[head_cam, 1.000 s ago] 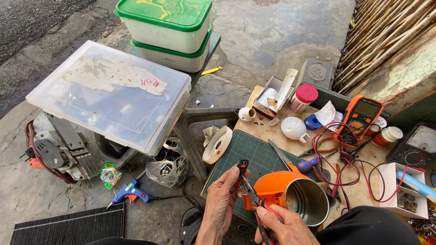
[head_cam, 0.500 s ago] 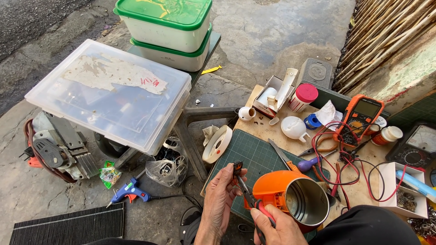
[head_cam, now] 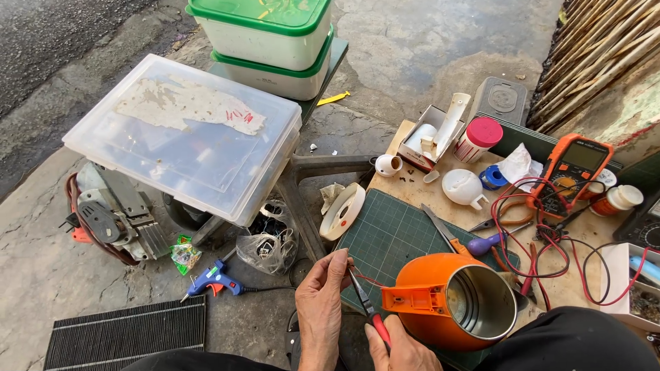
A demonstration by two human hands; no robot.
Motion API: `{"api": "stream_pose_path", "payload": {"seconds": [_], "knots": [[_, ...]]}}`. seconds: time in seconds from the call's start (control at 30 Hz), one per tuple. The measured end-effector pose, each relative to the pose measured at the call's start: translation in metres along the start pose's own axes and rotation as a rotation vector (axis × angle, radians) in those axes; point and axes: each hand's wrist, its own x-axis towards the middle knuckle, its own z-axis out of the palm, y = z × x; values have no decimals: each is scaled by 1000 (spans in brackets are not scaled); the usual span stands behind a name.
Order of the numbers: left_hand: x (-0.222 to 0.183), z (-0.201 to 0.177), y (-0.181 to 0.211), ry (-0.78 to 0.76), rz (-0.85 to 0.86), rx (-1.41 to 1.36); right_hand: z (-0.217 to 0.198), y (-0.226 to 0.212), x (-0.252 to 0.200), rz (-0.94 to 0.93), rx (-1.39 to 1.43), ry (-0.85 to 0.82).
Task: Repairing an orange electric kettle by disassembling the base, stripping wires, and checking electrical connections with a multimeter.
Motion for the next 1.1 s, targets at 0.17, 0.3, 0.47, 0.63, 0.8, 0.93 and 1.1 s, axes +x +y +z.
{"api": "stream_pose_path", "payload": {"seconds": [0.17, 0.3, 0.47, 0.63, 0.8, 0.93, 1.1], "knots": [[-3, 1, 1, -38, -20, -103, -78, -30, -28, 231, 482, -237], [0, -1, -4, -47, -12, -99, -108, -42, -45, 412, 854, -269], [0, -5, -3, -78, -28, -79, -72, -21, -36, 506, 1727, -600], [1, -2, -5, -44, -29, -82, -76, -12, -25, 415, 1663, -703], [-4, 1, 0, -1, -55, -77, -85, -10, -25, 427, 1467, -644], [-7, 2, 5, 7, -80, -81, -89, -10, -26, 348, 1338, -593], [-3, 2, 0, -8, -54, -109, -102, -14, -30, 337, 1221, -568]]}}
